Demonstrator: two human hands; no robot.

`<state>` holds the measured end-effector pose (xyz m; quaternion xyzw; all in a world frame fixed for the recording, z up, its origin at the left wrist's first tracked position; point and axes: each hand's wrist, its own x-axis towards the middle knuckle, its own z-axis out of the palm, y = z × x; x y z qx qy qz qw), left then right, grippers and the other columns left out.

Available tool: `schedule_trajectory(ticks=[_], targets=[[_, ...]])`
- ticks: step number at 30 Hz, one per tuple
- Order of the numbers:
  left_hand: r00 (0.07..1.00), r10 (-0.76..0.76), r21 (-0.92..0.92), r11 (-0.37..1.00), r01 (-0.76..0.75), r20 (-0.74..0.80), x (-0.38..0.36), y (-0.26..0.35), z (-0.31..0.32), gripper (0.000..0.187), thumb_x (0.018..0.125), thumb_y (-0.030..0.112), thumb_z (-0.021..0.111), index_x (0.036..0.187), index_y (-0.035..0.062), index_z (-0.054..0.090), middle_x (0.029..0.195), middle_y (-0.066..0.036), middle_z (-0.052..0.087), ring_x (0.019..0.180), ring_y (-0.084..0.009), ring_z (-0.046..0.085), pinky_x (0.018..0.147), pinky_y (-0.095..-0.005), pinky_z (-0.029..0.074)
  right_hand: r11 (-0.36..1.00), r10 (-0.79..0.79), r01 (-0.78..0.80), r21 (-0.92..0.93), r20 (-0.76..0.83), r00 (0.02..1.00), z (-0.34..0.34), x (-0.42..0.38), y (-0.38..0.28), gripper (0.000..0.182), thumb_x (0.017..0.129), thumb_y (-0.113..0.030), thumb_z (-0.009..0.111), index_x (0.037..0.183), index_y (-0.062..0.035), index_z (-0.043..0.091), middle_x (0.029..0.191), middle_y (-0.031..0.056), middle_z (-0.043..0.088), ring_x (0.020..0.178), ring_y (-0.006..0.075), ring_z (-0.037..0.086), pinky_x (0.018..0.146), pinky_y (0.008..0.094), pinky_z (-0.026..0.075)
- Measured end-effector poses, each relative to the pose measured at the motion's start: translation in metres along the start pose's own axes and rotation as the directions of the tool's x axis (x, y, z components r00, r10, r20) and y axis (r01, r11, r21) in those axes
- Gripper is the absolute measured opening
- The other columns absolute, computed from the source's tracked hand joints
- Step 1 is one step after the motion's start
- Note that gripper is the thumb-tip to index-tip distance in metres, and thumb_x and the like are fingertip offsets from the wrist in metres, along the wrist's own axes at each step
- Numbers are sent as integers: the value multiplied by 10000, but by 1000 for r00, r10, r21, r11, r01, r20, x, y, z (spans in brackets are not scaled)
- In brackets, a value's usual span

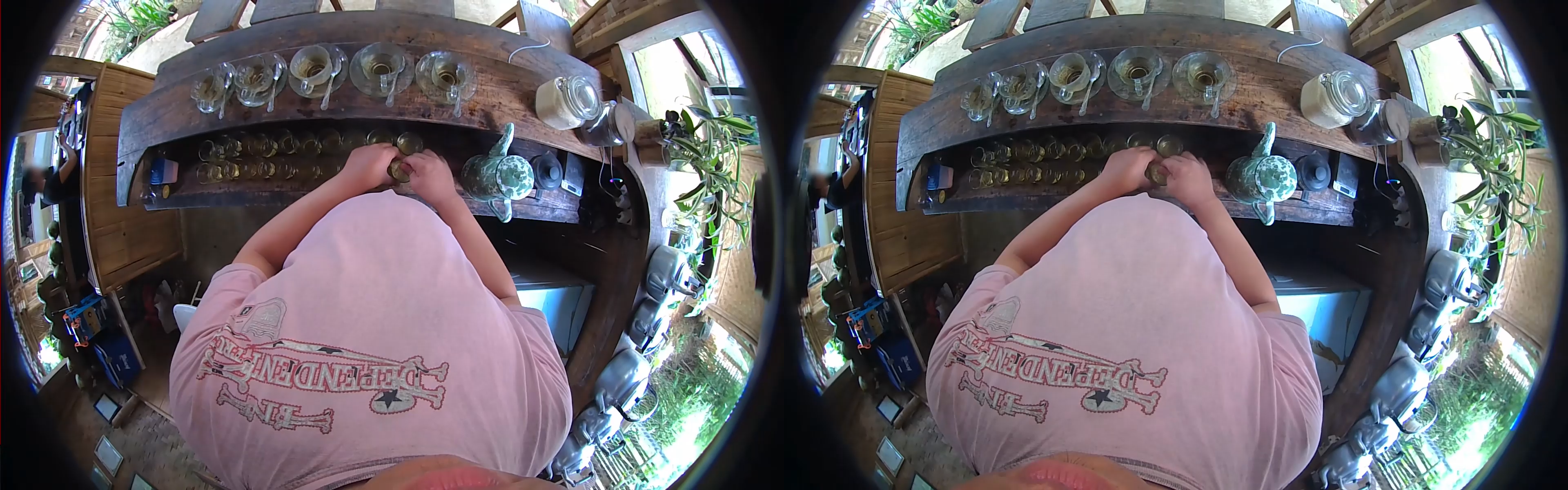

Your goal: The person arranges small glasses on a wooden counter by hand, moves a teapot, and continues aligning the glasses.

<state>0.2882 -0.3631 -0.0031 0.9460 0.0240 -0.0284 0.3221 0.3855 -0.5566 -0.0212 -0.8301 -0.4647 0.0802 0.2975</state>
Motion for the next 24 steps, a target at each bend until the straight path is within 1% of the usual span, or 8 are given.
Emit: schedule_trajectory(ticks=[3,7,9,13,16,19,22,24], targets=[[1000,-16,-12,1000,16,4,-1,1,0,424,727,301,885,1081,103,762,1109,-123,762,1056,-374,735,871,-502,596,994,73,-64,93,-98,993,-7,6,2,49,876,-153,747,906,-134,780,928,31,775,972,293,709,814,492,574],[999,-34,7,999,34,38,0,4,-3,427,725,304,890,1083,108,764,1110,-119,763,1060,-370,735,876,-499,595,996,-14,20,82,-74,997,-1,0,2,49,874,-158,758,904,-129,783,931,36,776,947,302,712,796,487,576],[999,-28,15,1000,28,33,1,3,-3,427,725,305,891,1085,111,765,1110,-117,764,1062,-369,735,878,-497,595,1000,-27,27,-4,-45,999,-1,-1,-1,53,870,-164,767,905,-130,787,928,36,775,936,304,714,787,478,578],[999,-25,3,1000,25,27,-1,2,-1,430,726,305,892,1089,113,767,1113,-113,766,1067,-365,736,884,-492,596,997,45,-39,63,-102,994,-8,4,1,46,870,-163,767,894,-127,782,926,39,775,926,304,716,783,485,579],[999,-17,6,1000,17,27,-1,0,1,439,725,313,897,1096,116,769,1114,-110,767,1069,-363,736,887,-491,596,995,-16,25,92,-101,995,-3,1,0,43,868,-156,767,885,-119,779,924,44,775,921,306,717,781,482,583],[1000,-7,-4,1000,7,11,0,-2,1,448,725,322,901,1102,118,771,1113,-110,768,1068,-363,736,886,-490,596,999,-38,39,13,-66,997,-6,3,-2,40,867,-144,763,880,-110,779,921,52,774,894,313,718,780,476,589],[1000,-21,-3,1000,21,22,-1,1,-1,451,729,326,902,1105,115,770,1111,-111,767,1067,-363,736,883,-489,595,996,38,-27,88,-127,991,-8,5,0,45,873,-146,759,882,-108,781,928,56,776,897,318,719,785,469,593],[998,-34,8,999,34,43,-1,3,-1,451,732,326,903,1106,112,769,1112,-112,766,1067,-364,737,883,-489,595,995,-34,42,93,-87,996,-3,1,1,48,876,-146,758,882,-105,782,925,61,777,887,326,716,785,472,594]])
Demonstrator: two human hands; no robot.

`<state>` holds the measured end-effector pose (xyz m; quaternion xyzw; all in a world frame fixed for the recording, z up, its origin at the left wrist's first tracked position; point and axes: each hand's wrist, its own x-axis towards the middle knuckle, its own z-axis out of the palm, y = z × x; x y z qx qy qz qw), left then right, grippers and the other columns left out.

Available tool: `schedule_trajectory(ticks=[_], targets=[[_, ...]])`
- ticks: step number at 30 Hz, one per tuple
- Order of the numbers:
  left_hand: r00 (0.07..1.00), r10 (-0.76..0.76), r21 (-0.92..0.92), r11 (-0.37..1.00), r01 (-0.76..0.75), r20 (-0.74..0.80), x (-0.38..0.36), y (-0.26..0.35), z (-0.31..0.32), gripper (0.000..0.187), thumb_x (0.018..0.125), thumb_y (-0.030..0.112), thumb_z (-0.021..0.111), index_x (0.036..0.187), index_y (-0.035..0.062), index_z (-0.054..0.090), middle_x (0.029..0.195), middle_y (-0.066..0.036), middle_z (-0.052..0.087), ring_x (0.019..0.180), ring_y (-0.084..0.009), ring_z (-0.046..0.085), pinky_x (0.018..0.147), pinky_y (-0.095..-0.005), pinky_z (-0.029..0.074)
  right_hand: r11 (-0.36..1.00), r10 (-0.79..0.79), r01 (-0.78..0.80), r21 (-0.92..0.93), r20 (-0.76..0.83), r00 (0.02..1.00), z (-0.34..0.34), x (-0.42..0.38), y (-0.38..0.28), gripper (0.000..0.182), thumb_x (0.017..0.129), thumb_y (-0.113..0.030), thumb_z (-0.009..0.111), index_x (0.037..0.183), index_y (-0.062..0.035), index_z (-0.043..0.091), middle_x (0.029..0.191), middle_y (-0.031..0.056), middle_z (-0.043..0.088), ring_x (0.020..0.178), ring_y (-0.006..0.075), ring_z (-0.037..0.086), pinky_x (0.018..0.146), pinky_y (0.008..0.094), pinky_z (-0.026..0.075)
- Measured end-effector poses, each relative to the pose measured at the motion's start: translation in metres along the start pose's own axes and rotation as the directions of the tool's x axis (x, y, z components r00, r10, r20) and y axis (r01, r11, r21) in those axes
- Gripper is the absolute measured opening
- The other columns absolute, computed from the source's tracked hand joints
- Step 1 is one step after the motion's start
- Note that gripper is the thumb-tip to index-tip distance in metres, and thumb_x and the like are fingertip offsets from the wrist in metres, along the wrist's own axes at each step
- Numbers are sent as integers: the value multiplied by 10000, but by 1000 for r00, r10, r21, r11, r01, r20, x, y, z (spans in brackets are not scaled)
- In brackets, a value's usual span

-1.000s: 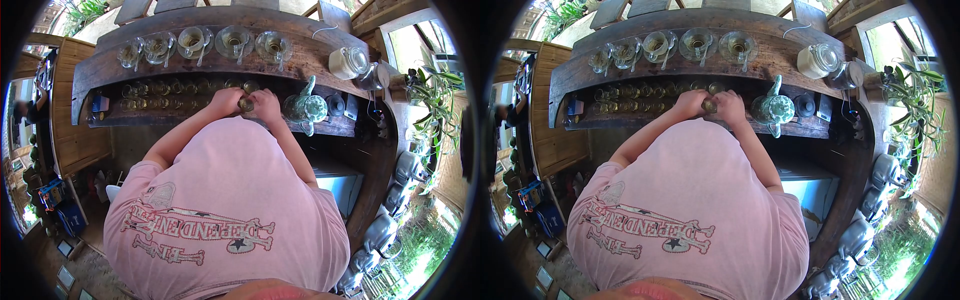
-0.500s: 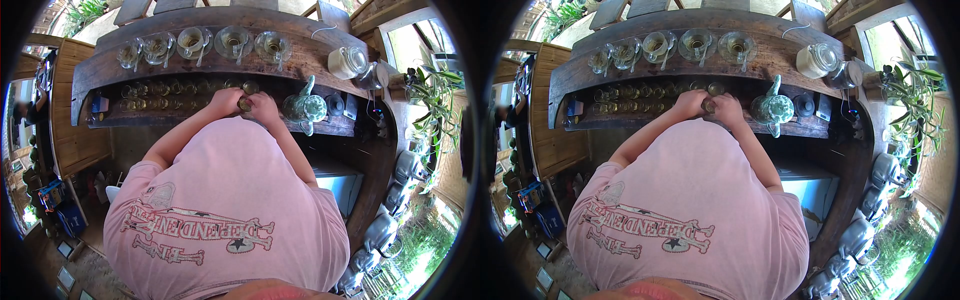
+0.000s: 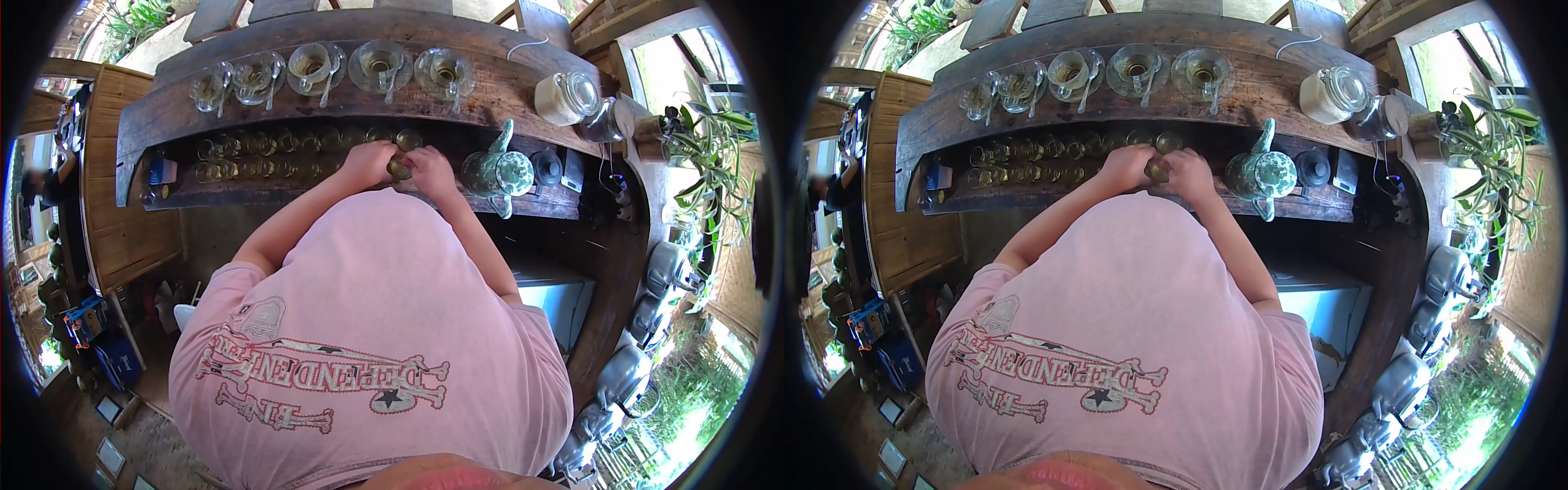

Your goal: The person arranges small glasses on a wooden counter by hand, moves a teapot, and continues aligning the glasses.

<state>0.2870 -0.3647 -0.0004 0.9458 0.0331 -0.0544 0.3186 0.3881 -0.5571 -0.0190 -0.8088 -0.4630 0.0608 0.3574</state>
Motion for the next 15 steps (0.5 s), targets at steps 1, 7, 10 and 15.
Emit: schedule_trajectory(ticks=[1,7,10,15], targets=[[1000,9,2,1000,-9,-4,0,0,0,460,726,323,908,1109,110,767,1116,-113,765,1071,-361,736,885,-489,595,1000,3,-3,-1,-3,1000,1,-2,0,48,876,-146,758,882,-105,782,925,61,777,887,326,716,785,472,594],[1000,17,13,1000,-17,-10,0,-2,-1,499,692,308,926,1120,108,763,1128,-114,761,1084,-356,731,891,-489,595,997,82,-82,17,-44,996,-3,3,2,43,873,-127,749,891,-101,779,922,69,779,919,328,728,796,469,600],[1000,23,11,1000,-23,-7,1,-2,0,504,683,299,926,1120,108,763,1127,-112,760,1083,-358,730,892,-489,595,1000,7,-7,-1,12,1000,-3,0,0,43,872,-124,749,892,-97,776,926,77,778,930,328,731,797,470,600],[1000,11,1,1000,-11,-19,1,-4,3,500,679,286,923,1119,111,765,1124,-109,760,1080,-359,730,892,-488,594,997,72,-70,30,-45,996,-5,4,3,47,877,-127,741,885,-90,769,919,77,777,912,326,727,798,475,599]])
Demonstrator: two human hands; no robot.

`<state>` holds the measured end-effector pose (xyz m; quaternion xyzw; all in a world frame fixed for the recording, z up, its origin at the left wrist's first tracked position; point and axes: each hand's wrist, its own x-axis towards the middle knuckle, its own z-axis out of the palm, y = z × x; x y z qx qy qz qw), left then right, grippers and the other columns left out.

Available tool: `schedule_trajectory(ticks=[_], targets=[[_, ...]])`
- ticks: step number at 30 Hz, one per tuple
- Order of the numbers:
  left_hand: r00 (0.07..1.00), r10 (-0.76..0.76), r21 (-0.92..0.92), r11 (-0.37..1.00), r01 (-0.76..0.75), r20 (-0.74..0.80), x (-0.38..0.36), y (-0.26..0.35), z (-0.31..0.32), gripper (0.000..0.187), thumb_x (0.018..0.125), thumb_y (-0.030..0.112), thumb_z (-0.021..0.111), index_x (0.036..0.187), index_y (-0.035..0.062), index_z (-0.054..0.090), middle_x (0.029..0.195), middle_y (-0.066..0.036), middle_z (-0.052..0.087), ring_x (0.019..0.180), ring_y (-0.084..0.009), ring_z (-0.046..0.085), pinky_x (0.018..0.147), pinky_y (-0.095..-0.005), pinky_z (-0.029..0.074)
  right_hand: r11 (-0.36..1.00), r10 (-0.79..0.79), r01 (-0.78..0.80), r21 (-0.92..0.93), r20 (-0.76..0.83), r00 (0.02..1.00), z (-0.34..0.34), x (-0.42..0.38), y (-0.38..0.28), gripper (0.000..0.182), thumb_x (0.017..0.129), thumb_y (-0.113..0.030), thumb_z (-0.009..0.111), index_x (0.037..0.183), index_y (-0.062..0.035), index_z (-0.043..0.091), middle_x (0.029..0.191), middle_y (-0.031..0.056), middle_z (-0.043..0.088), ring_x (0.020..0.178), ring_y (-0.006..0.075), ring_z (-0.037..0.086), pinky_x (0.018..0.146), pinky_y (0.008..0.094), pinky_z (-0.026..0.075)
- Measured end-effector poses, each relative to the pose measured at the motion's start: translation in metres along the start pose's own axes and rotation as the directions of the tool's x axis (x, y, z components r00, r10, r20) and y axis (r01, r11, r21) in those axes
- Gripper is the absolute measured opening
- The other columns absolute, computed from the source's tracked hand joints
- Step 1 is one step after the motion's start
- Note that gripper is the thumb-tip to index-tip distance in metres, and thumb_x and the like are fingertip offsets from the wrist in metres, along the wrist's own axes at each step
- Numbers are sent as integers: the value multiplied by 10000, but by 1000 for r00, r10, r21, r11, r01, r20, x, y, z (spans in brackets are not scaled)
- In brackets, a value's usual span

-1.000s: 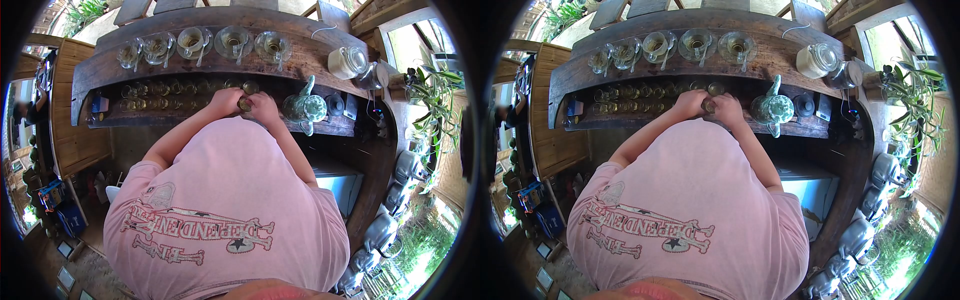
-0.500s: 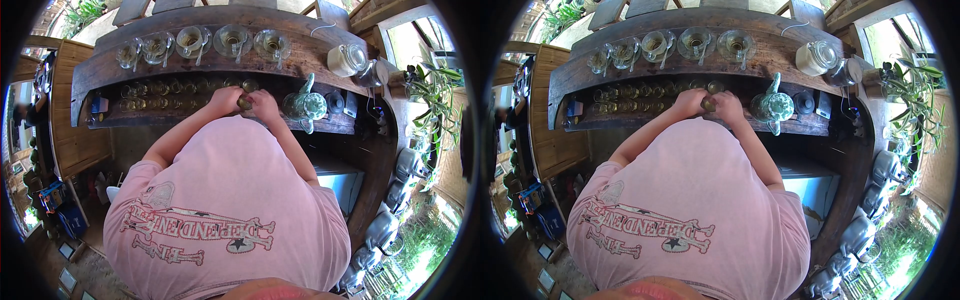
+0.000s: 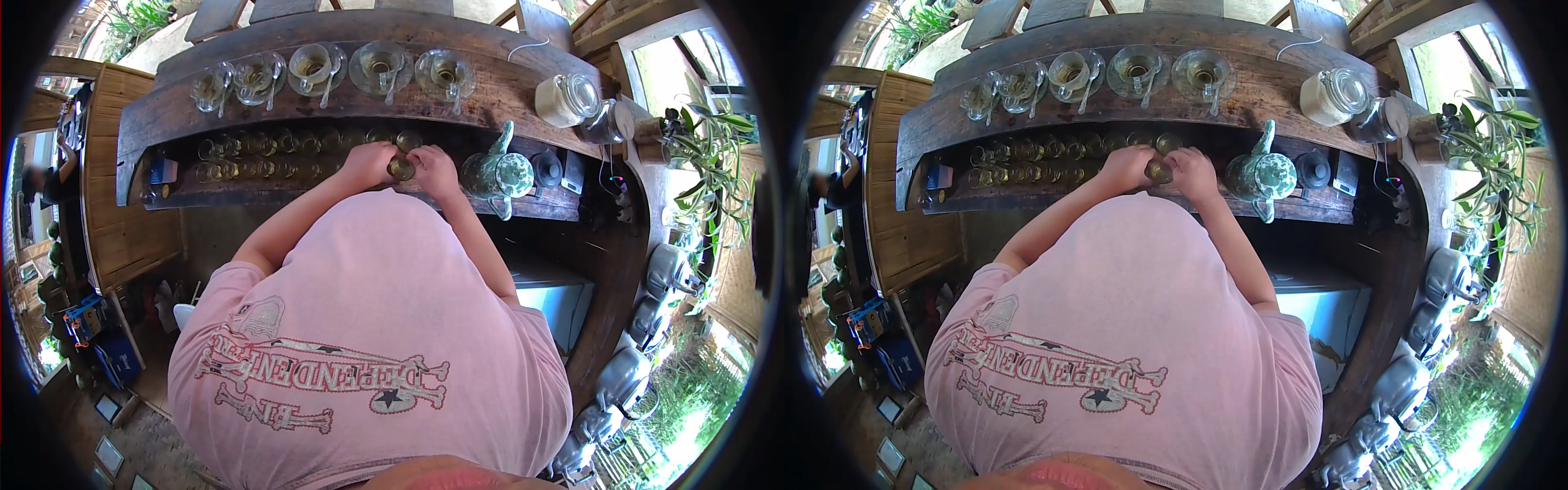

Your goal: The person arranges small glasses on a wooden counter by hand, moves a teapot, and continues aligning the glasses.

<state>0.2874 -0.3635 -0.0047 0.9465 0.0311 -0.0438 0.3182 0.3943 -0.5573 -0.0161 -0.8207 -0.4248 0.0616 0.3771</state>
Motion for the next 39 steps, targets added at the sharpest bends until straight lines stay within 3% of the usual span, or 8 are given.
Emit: schedule_trajectory(ticks=[10,13,19,22,27,30,37,39], targets=[[1000,6,-5,1000,-6,-10,-2,3,-3,483,688,279,918,1114,111,765,1121,-108,761,1072,-357,732,888,-487,595,1000,4,-4,-1,-25,1000,2,-1,-1,60,879,-130,738,859,-88,776,894,86,766,900,335,720,790,475,602],[1000,-2,6,1000,2,3,0,5,-3,479,696,285,916,1116,111,765,1122,-108,762,1075,-356,733,892,-487,595,995,-95,95,5,47,994,6,-4,1,57,875,-127,740,872,-93,785,895,87,771,897,338,717,786,477,601],[1000,4,1,1000,-4,10,0,3,-5,470,714,308,912,1117,113,768,1127,-111,764,1084,-357,733,893,-491,594,1000,20,-19,5,-28,999,3,-2,0,62,891,-126,738,884,-106,796,890,88,770,894,342,715,803,488,597],[1000,-2,4,1000,2,23,0,7,-7,480,709,309,920,1121,114,769,1136,-111,765,1091,-356,733,896,-491,594,996,-82,83,-13,90,993,5,-4,0,66,913,-126,758,916,-72,796,911,100,771,901,349,707,806,476,585],[1000,6,-16,1000,-6,-7,-1,1,-1,493,700,311,931,1124,116,770,1140,-111,765,1086,-358,734,895,-491,594,1000,17,-17,-2,-37,999,-1,-1,-4,74,894,-156,753,891,-92,791,895,98,765,913,345,717,805,485,597],[1000,-5,0,1000,5,3,1,-1,1,490,707,316,930,1125,117,770,1138,-110,765,1085,-359,734,896,-489,594,997,-78,78,10,57,995,9,-6,1,78,890,-166,765,898,-93,792,901,96,766,905,347,718,803,485,599],[1000,6,15,1000,-6,6,0,-1,0,485,708,313,926,1117,108,765,1140,-112,763,1092,-355,732,898,-487,595,1000,8,-9,-12,-44,999,4,-3,0,76,886,-151,771,909,-80,786,918,98,768,897,353,718,800,486,597],[1000,2,12,1000,-3,16,1,0,0,486,709,311,925,1119,107,764,1142,-112,762,1094,-353,732,899,-487,594,997,-77,77,7,46,996,11,-7,4,75,885,-151,773,907,-80,786,919,102,771,881,355,713,797,489,592]])
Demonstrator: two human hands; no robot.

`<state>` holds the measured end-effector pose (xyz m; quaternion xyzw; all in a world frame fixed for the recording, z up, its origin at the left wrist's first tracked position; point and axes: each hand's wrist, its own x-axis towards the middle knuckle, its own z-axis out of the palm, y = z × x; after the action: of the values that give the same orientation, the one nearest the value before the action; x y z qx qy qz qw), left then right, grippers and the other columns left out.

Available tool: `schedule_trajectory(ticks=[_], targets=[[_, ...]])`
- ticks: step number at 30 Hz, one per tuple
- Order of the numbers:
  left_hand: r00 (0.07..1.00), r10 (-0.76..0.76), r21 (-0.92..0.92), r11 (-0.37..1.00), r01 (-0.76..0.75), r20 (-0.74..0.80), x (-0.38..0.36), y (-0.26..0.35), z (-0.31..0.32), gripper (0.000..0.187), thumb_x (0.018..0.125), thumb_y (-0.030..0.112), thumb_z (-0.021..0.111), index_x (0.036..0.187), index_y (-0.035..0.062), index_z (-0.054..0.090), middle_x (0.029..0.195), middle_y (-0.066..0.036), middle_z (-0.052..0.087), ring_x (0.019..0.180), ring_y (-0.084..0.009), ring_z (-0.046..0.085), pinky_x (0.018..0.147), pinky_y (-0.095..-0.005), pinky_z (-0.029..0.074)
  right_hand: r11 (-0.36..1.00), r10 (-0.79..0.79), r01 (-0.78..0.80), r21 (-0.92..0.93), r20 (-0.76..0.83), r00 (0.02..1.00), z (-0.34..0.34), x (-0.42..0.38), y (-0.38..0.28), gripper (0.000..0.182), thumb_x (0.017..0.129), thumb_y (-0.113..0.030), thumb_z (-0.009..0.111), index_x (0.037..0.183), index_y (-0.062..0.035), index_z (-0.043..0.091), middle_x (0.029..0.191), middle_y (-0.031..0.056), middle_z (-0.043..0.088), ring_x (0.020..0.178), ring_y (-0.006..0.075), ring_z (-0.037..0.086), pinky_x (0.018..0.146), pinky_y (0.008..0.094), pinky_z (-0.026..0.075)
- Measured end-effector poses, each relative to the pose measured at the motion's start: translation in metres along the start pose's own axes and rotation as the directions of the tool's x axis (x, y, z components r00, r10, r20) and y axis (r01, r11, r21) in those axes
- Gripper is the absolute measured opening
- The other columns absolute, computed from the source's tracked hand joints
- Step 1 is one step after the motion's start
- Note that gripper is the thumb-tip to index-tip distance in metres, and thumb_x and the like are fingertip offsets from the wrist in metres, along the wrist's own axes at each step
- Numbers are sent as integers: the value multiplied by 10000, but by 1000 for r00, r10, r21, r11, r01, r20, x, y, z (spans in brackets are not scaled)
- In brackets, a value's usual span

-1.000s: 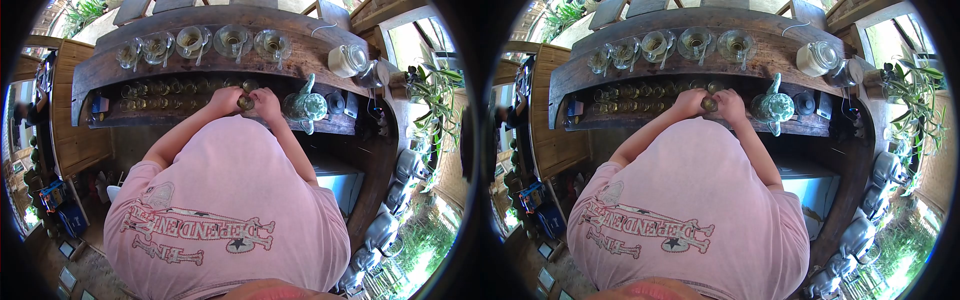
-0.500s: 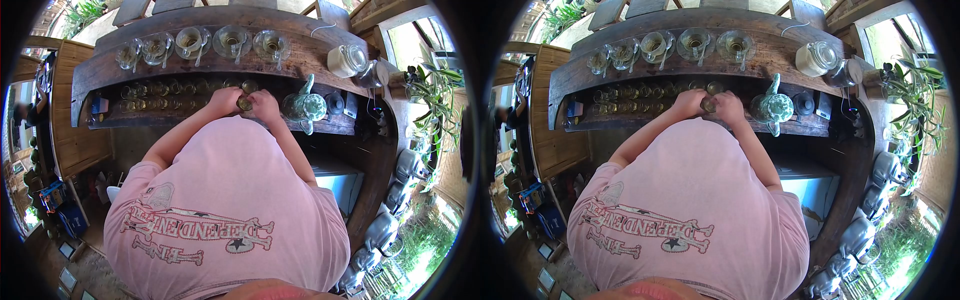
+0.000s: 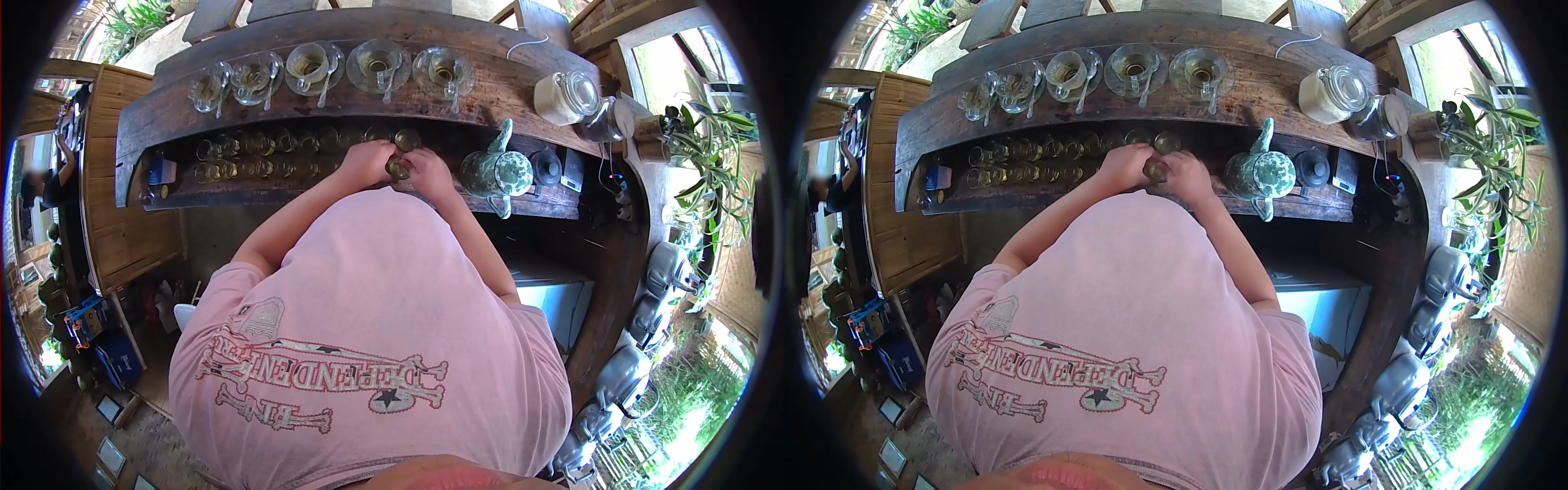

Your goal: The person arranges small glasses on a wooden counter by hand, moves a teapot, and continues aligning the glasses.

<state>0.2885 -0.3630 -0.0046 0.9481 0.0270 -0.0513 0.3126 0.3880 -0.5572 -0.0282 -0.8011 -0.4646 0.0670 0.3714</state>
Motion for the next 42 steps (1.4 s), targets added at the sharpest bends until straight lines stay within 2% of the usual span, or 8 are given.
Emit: schedule_trajectory(ticks=[10,16,19,25,28,34,37,42], targets=[[1000,-15,1,1000,15,20,0,3,-3,503,690,301,924,1128,110,766,1147,-108,760,1097,-354,731,909,-485,592,1000,12,-12,-3,24,1000,-2,0,-1,58,884,-144,758,890,-94,786,917,96,773,887,342,715,803,481,591],[1000,-15,-27,1000,15,-2,-1,0,0,501,687,303,920,1129,120,771,1143,-108,763,1102,-353,730,914,-484,592,998,56,-58,-18,-86,995,-9,4,-4,58,883,-152,744,865,-107,776,893,76,762,879,323,712,789,477,590],[1000,-7,-15,1000,7,1,0,1,0,487,699,312,913,1124,119,772,1137,-111,764,1099,-352,731,912,-484,593,999,-33,33,-25,1,999,-2,0,-2,56,874,-154,756,862,-101,773,888,65,762,873,316,708,782,476,587],[1000,-6,-11,1000,6,-17,-2,1,0,462,720,329,899,1113,120,776,1117,-111,766,1076,-357,735,902,-489,593,996,65,-70,-48,-87,994,-9,4,-5,58,872,-156,762,857,-101,770,890,66,762,875,316,710,785,477,589],[1000,10,-3,1000,-10,-16,-1,1,-1,464,719,338,900,1107,119,775,1109,-111,765,1069,-358,735,895,-489,593,999,10,-9,-38,27,1000,-5,1,-4,73,906,-147,774,917,-76,791,908,97,765,926,340,714,815,475,588],[1000,3,2,1000,-3,-29,-1,1,1,461,722,336,898,1109,118,772,1103,-113,762,1065,-358,734,893,-486,593,997,79,-80,-17,-77,994,-6,5,-2,65,892,-154,760,886,-93,782,901,83,765,902,334,716,798,488,589],[1000,1,10,1000,-1,-13,0,2,-1,461,724,330,896,1116,119,774,1111,-111,764,1070,-359,734,900,-487,591,999,-30,30,-17,10,1000,-4,4,-1,71,885,-158,766,890,-89,782,902,88,763,898,339,712,794,487,587],[1000,-7,-22,1000,7,-20,-2,2,1,463,725,324,896,1123,121,775,1129,-109,769,1083,-358,733,907,-488,590,996,89,-88,10,-81,993,-13,9,-7,64,884,-156,760,877,-94,770,909,90,765,912,338,718,802,489,591]])
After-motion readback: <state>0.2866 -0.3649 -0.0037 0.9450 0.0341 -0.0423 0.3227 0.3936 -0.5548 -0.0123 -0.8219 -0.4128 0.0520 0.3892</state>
